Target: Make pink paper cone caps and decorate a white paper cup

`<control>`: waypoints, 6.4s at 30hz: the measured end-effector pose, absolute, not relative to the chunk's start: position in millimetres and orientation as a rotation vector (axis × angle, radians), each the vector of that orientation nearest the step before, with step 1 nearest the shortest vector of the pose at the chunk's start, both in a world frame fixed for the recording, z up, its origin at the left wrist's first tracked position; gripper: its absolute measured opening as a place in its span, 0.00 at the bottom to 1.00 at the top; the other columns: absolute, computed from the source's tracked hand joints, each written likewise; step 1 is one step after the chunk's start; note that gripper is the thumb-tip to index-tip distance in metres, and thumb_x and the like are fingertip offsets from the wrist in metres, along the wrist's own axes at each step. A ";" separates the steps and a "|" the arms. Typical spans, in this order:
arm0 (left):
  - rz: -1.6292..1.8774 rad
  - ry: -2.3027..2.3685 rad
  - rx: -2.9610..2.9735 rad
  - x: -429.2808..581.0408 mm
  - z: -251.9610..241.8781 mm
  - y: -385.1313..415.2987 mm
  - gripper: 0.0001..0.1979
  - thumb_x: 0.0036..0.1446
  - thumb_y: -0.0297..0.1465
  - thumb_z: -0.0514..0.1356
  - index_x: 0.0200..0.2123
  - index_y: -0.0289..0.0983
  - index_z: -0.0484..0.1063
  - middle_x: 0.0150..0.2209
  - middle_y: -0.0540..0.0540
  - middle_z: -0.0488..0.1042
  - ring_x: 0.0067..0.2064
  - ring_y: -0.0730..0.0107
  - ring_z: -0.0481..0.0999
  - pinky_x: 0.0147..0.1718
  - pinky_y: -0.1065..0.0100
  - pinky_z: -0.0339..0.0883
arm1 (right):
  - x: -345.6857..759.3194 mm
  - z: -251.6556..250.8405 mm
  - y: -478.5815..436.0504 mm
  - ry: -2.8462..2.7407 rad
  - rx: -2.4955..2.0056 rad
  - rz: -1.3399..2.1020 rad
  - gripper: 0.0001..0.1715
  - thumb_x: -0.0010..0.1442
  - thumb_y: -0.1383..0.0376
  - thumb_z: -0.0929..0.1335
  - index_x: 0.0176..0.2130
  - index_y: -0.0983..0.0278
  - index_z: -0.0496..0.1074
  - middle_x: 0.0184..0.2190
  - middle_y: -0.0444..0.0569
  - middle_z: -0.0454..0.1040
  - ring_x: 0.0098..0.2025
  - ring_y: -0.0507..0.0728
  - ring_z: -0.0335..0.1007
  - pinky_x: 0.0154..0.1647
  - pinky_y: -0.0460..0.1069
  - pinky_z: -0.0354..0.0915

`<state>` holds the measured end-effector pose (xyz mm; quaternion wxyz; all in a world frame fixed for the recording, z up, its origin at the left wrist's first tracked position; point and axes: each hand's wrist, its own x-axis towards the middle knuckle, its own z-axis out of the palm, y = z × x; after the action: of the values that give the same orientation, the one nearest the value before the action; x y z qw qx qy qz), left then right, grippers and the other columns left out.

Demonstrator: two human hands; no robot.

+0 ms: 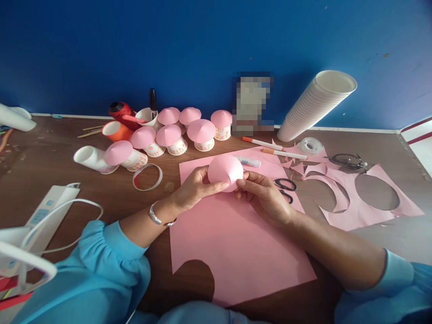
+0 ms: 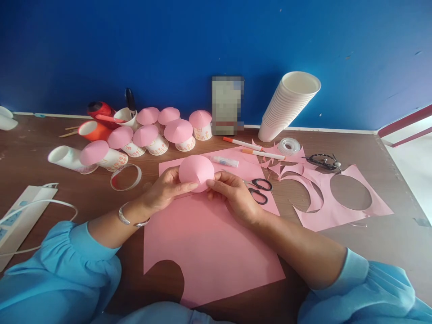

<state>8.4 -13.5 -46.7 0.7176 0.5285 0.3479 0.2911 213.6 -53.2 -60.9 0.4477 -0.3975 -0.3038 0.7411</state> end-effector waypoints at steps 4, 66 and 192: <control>0.725 0.732 1.130 8.1 -49.9 -11.2 0.19 0.61 0.39 0.67 0.51 0.34 0.80 0.44 0.41 0.84 0.46 0.56 0.81 0.48 0.61 0.74 | 213.9 -62.6 -53.3 -0.759 -0.977 1.835 0.16 0.53 0.55 0.80 0.31 0.63 0.77 0.23 0.42 0.77 0.27 0.50 0.68 0.34 0.46 0.60; 0.660 0.863 1.218 7.2 -43.9 -12.7 0.18 0.55 0.39 0.72 0.45 0.34 0.80 0.42 0.44 0.84 0.46 0.59 0.80 0.46 0.65 0.74 | 217.1 -57.3 -51.5 -0.887 -1.077 1.706 0.20 0.57 0.52 0.77 0.28 0.63 0.74 0.24 0.43 0.73 0.27 0.50 0.64 0.33 0.49 0.58; 0.962 1.015 2.388 19.6 -47.7 -30.0 0.07 0.64 0.25 0.62 0.32 0.38 0.70 0.27 0.52 0.71 0.28 0.74 0.71 0.30 0.71 0.66 | 217.5 -55.9 -53.1 -1.976 -1.304 0.305 0.08 0.60 0.72 0.66 0.34 0.62 0.75 0.28 0.44 0.79 0.27 0.52 0.74 0.28 0.47 0.63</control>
<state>19.6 -30.0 -47.7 0.1859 0.8479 0.3605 0.3414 217.5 -53.1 -55.9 0.3685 -0.5077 -0.7697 0.1186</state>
